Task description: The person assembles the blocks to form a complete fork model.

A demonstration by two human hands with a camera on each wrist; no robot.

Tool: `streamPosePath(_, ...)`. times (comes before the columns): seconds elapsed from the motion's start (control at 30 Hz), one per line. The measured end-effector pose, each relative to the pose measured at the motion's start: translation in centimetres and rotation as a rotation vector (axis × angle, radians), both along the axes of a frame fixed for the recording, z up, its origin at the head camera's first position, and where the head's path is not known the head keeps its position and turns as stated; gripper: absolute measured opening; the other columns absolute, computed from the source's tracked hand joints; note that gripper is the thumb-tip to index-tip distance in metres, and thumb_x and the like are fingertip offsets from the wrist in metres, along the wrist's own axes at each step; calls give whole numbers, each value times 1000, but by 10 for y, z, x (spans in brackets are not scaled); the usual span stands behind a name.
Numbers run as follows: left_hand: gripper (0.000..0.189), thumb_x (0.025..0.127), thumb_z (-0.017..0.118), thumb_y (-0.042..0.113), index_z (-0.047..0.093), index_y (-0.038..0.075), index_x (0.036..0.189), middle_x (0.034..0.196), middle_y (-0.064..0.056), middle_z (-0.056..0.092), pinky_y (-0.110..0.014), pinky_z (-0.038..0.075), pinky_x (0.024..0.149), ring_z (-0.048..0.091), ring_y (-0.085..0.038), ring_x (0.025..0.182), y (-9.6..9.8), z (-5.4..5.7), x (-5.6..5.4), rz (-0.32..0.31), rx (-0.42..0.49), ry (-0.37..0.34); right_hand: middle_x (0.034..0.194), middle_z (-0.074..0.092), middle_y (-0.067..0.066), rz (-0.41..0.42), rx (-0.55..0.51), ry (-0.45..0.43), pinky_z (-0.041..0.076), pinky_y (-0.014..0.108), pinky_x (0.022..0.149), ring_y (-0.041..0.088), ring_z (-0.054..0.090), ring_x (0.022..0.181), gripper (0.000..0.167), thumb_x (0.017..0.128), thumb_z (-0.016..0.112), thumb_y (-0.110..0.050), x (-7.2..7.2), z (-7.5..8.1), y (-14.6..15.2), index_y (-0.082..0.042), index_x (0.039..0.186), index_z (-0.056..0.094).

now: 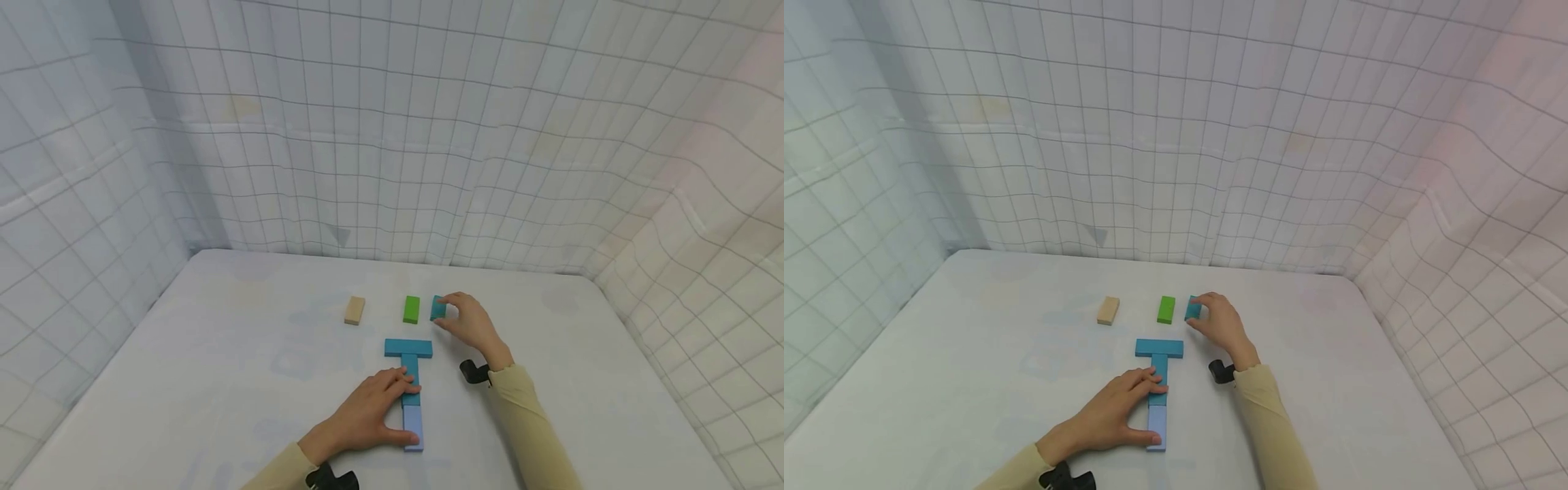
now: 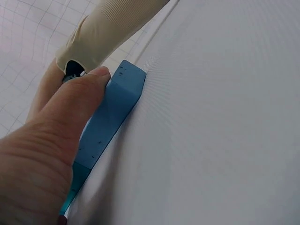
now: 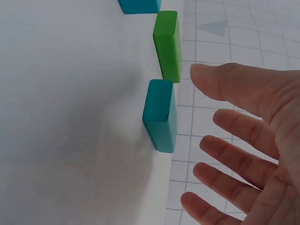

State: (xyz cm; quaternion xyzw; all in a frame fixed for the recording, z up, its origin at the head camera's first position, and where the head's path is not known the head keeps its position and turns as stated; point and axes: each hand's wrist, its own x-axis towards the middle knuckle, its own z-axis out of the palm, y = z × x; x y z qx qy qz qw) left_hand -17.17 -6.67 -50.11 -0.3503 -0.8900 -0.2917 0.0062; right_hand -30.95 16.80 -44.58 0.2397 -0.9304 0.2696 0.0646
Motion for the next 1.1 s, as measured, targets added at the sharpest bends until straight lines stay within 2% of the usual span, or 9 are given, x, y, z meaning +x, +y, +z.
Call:
streamPosePath(0.23, 75, 78, 55, 72, 48, 26, 136, 142, 2, 37, -48, 32, 103, 31, -20, 135, 1, 0, 1, -6, -18, 0, 143, 38, 23, -41, -9, -132, 31, 53, 102, 40, 33, 130, 72, 82, 77, -23, -11, -14, 1, -2, 141, 42)
streamPosePath(0.4, 75, 78, 55, 72, 47, 26, 136, 143, 2, 37, -47, 32, 104, 30, -19, 135, 3, 0, 0, -6, -17, 9, 145, 32, 26, -43, 22, -178, 30, 54, 103, 42, 30, 132, 77, 83, 76, -23, -15, -19, 0, -1, 145, 35)
streamPosePath(0.63, 75, 77, 56, 73, 48, 26, 136, 142, 2, 38, -47, 31, 104, 30, -19, 135, 2, 2, 0, 9, -22, 8, 137, 44, 25, -4, 68, -129, 33, 50, 102, 40, 39, 126, 63, 86, 71, -18, -17, -21, 1, 3, 139, 43)
streamPosePath(0.8, 75, 77, 57, 72, 49, 25, 136, 141, 2, 38, -48, 31, 104, 30, -20, 135, 2, 3, 0, 8, -18, 12, 131, 51, 22, -19, 71, -79, 36, 47, 101, 36, 46, 121, 56, 85, 72, -16, -17, -21, 2, 3, 133, 51)
streamPosePath(1.1, 75, 77, 58, 71, 49, 24, 135, 141, 2, 39, -48, 31, 104, 30, -20, 135, 2, 3, 0, 9, -4, 16, 125, 57, 18, -43, -6, -109, 39, 46, 98, 33, 51, 116, 57, 79, 78, -20, -15, -21, 4, 1, 128, 57)
